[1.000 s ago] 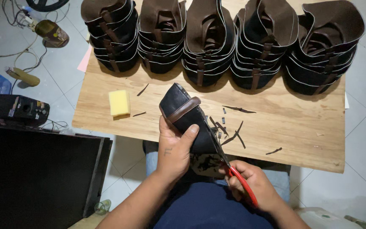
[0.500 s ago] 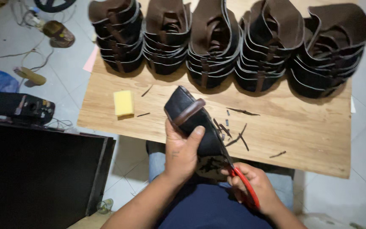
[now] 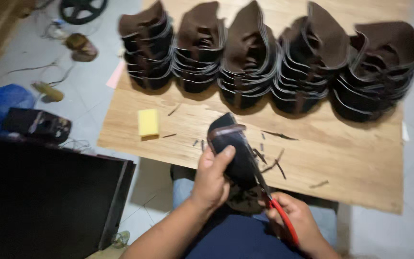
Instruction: The person sits at a workbench with stacks of leather shoe uppers. They use red-handled scissors to trim excess material from the edge of an upper, set it on a stack, then pour liquid from a metal can into a small container and use a brush to apply the liquid along the trimmed edge of another upper.
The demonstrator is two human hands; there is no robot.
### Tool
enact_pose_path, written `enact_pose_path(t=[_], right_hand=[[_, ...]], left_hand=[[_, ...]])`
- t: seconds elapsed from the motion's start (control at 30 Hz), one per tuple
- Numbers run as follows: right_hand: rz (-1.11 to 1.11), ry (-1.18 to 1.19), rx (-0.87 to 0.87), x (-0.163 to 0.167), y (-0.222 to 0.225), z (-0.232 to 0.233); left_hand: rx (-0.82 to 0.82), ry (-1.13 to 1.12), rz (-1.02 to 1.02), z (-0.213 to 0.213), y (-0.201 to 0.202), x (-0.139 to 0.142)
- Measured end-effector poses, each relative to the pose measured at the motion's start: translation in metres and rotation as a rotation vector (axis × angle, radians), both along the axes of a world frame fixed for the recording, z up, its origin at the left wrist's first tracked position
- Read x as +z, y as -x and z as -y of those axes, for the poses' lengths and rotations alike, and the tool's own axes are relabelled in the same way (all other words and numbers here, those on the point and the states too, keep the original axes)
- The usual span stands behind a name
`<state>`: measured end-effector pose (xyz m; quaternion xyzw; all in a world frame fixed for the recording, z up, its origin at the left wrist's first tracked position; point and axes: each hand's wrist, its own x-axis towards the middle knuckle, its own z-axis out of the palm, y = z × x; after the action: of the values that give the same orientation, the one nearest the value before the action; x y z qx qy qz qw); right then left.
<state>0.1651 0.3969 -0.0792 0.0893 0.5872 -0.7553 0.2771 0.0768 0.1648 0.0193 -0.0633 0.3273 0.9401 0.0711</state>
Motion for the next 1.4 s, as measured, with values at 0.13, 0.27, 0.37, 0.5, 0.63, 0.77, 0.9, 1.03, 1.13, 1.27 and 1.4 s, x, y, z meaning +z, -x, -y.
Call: enact_pose_path(t=[0.13,0.27,0.37,0.5,0.63,0.77,0.9,1.03,1.13,1.27,1.4], right_hand=[[-0.031,-0.039,-0.006,0.003,-0.005,-0.002],[-0.032,-0.032,-0.025,0.006,-0.011,-0.009],[-0.010,0.057,-0.076,0.007,-0.016,-0.014],[-0.038,0.041,-0.078,0.009,-0.027,-0.024],[0.033,0.080,-0.112,0.010,-0.044,-0.035],[-0.011,0.126,-0.130,0.006,-0.054,-0.043],[-0.002,0.202,-0.188,-0.001,-0.060,-0.049],[-0.056,0.253,-0.229,-0.006,-0.065,-0.052],[-0.063,0.306,-0.256,-0.010,-0.066,-0.053],[-0.153,0.345,-0.236,-0.014,-0.069,-0.058],[-0.207,0.225,-0.198,-0.011,-0.067,-0.057]], left_hand=[[-0.058,0.132,-0.078,-0.004,0.005,-0.002],[-0.091,0.196,-0.125,-0.018,0.002,-0.006],[-0.134,0.191,-0.114,-0.032,-0.004,-0.010],[-0.174,0.182,-0.047,-0.051,-0.008,-0.019],[-0.199,0.212,-0.036,-0.070,-0.011,-0.025],[-0.207,0.269,-0.113,-0.089,-0.016,-0.023],[-0.255,0.413,-0.216,-0.104,-0.023,-0.018],[-0.299,0.335,-0.213,-0.114,-0.025,-0.022],[-0.321,0.276,-0.187,-0.117,-0.026,-0.028],[-0.365,0.121,-0.087,-0.112,-0.018,-0.027],[-0.451,0.089,-0.029,-0.102,-0.008,-0.022]])
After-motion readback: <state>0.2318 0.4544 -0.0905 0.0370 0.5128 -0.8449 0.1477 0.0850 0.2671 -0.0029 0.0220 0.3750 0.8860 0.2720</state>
